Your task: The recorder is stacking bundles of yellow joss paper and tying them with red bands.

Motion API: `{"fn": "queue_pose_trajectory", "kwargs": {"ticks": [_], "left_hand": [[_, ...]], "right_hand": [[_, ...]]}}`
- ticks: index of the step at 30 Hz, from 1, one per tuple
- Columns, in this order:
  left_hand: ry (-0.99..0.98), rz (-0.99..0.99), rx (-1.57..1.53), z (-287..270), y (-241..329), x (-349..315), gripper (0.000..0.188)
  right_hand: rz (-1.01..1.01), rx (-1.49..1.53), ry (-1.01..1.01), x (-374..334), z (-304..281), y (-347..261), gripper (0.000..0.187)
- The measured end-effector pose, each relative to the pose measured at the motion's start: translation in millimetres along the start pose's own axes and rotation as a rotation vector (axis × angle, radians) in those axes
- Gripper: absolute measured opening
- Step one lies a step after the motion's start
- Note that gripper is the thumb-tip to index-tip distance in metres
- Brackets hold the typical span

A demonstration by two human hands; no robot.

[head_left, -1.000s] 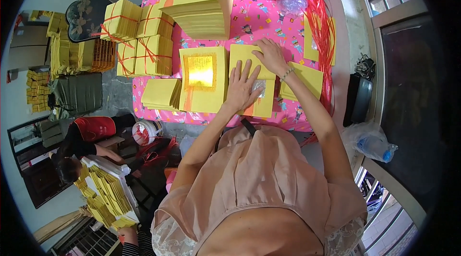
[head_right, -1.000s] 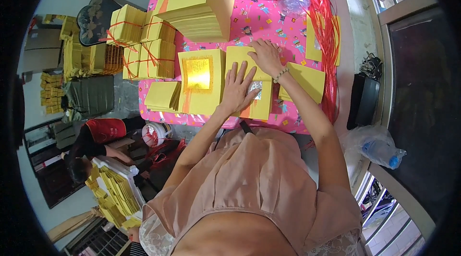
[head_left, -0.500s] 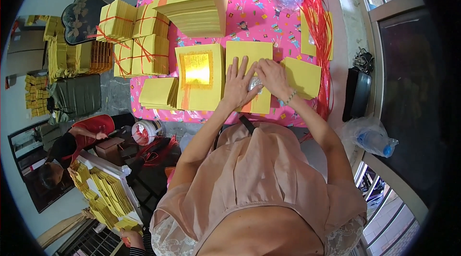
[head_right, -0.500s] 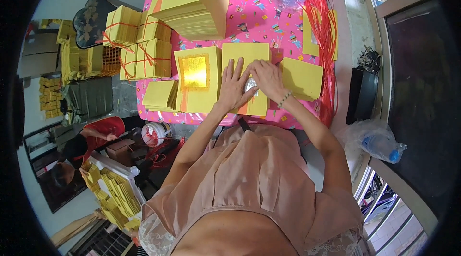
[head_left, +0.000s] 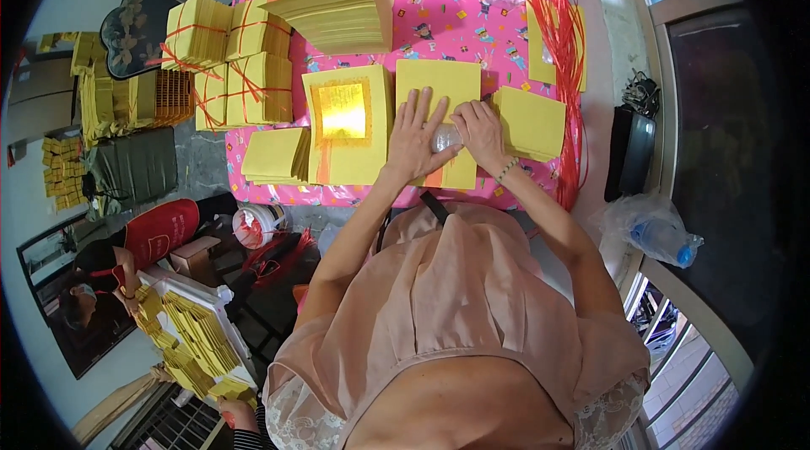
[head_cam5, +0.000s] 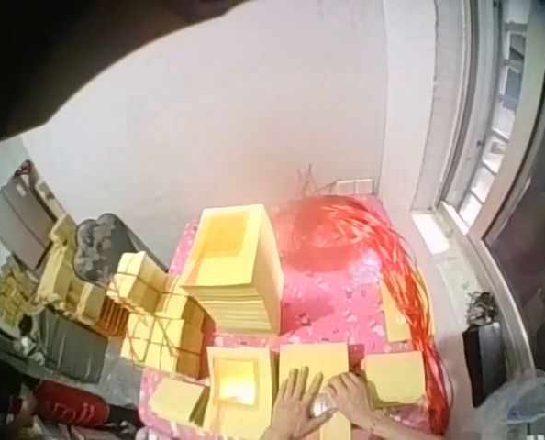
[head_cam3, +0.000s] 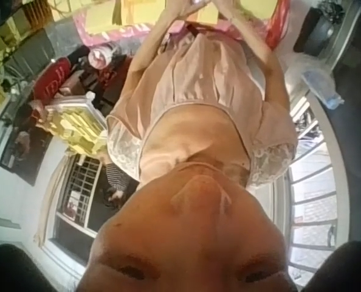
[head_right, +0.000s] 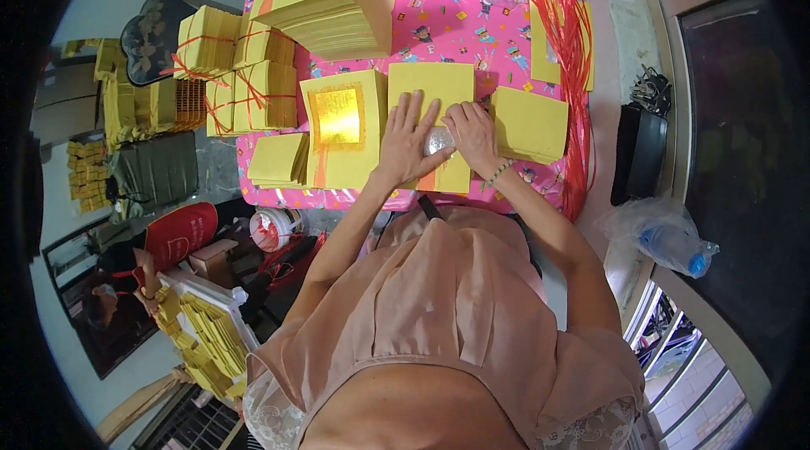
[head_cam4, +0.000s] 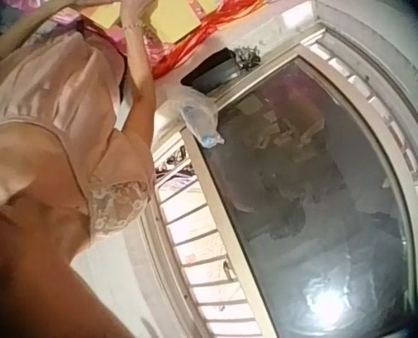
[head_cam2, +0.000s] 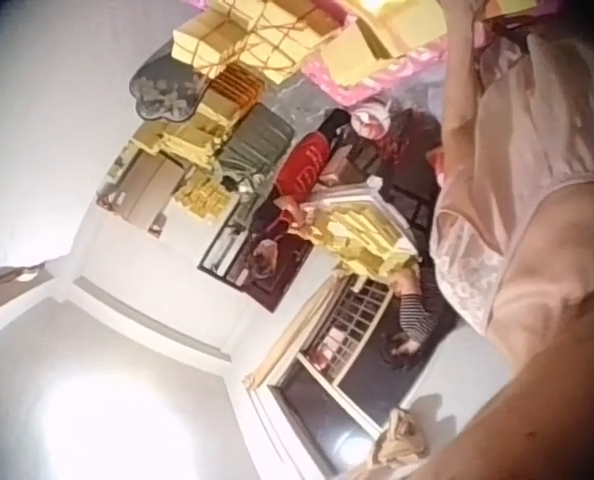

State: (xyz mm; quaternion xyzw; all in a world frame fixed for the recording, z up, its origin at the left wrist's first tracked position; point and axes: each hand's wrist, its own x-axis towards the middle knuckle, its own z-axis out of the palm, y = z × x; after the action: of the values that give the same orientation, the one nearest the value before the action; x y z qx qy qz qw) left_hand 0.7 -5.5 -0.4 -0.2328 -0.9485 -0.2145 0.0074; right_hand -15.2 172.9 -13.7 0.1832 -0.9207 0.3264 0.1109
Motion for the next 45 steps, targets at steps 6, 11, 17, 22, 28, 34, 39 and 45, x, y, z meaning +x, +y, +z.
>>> {"fn": "queue_pose_trajectory", "kwargs": {"ticks": [6,11,17,22,28,34,39,45], "left_hand": [[-0.032,-0.03,0.047,0.9,-6.6,0.7,0.094],[-0.082,-0.036,0.008,-0.2,-12.9,-1.5,0.094],[-0.083,0.004,-0.04,-7.8,-19.6,4.2,0.079],[0.138,0.006,0.123,-14.3,-19.0,17.2,0.057],[0.249,0.042,0.166,-34.3,1.7,38.1,0.055],[0.32,0.191,0.084,-29.7,50.5,60.4,0.056],[0.165,0.28,-0.005,-0.2,93.0,62.6,0.059],[0.044,0.344,-0.052,47.9,107.1,57.6,0.056]], "right_hand": [[0.02,0.019,-0.027,1.8,1.8,0.4,0.014],[-0.007,0.047,-0.091,9.4,-13.1,-5.5,0.027],[-0.294,-0.2,-0.121,18.3,-17.9,7.0,0.04],[-0.437,-0.188,-0.115,37.5,-33.7,9.5,0.027],[-0.096,0.02,0.138,34.0,-66.0,-1.9,0.036],[0.519,0.567,0.173,-7.2,-100.0,30.1,0.056],[0.713,0.799,0.148,-59.4,-118.4,61.5,0.047],[0.69,0.734,0.19,-102.7,-97.9,113.5,0.051]]}}
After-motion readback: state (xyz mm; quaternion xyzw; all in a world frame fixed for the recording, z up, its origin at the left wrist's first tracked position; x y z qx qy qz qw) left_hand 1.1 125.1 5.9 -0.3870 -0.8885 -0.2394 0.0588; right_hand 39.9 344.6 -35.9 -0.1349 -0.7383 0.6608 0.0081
